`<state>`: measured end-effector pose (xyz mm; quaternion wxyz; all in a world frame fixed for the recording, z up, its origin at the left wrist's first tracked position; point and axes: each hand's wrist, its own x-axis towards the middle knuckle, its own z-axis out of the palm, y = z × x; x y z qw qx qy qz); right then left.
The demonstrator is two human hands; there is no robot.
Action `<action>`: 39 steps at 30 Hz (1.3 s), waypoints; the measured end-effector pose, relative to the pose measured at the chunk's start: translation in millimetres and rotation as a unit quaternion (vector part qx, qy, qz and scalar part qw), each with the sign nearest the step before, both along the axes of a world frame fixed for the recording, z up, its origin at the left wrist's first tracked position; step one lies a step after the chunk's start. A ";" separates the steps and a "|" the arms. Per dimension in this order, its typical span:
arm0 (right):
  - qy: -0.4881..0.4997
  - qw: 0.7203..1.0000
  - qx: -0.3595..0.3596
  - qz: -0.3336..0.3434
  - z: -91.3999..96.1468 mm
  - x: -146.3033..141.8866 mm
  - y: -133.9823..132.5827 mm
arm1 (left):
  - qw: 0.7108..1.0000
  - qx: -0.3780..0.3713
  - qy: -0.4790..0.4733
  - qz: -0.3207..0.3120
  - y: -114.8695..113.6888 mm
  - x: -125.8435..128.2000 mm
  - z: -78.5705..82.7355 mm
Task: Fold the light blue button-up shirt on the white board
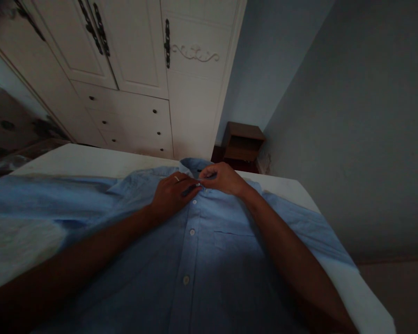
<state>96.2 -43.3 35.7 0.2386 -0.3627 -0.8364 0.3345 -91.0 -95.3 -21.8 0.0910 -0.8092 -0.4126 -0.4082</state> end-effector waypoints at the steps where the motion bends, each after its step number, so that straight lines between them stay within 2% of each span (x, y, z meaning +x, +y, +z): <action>1: 0.003 1.000 -0.008 0.005 0.4 -0.1 -0.2 | 1.000 -0.013 -0.011 0.001 -1.0 1.4 0.8; 7: 0.001 0.999 -0.033 0.000 -2.1 -3.8 -1.3 | 0.989 -0.115 -0.093 -0.002 -0.8 5.4 3.2; 12: 0.005 0.999 -0.041 -0.023 -4.1 -8.1 -1.5 | 0.988 -0.110 -0.110 0.018 0.0 5.0 2.0; 19: -0.013 0.998 0.002 -0.058 -1.6 -10.5 -4.8 | 0.986 -0.135 -0.086 0.049 0.1 5.3 3.6; 24: -0.020 0.999 -0.009 -0.048 -4.2 -9.5 -4.5 | 0.977 -0.199 -0.073 -0.014 6.1 -2.9 3.7; 27: -0.024 0.998 0.009 -0.049 -5.0 -9.4 -3.9 | 0.977 -0.208 -0.045 -0.031 7.8 -7.2 5.3; 32: -0.013 0.998 0.025 -0.052 -7.3 -11.2 -4.0 | 0.975 -0.219 -0.018 0.024 5.1 -4.5 9.9; 35: -0.013 0.999 0.019 -0.043 -9.1 -14.1 -5.7 | 0.973 -0.230 -0.006 0.032 4.2 -2.6 10.2; 39: -0.016 0.998 0.016 -0.053 -9.0 -17.6 -8.3 | 0.980 -0.193 0.025 0.044 4.8 -4.2 5.9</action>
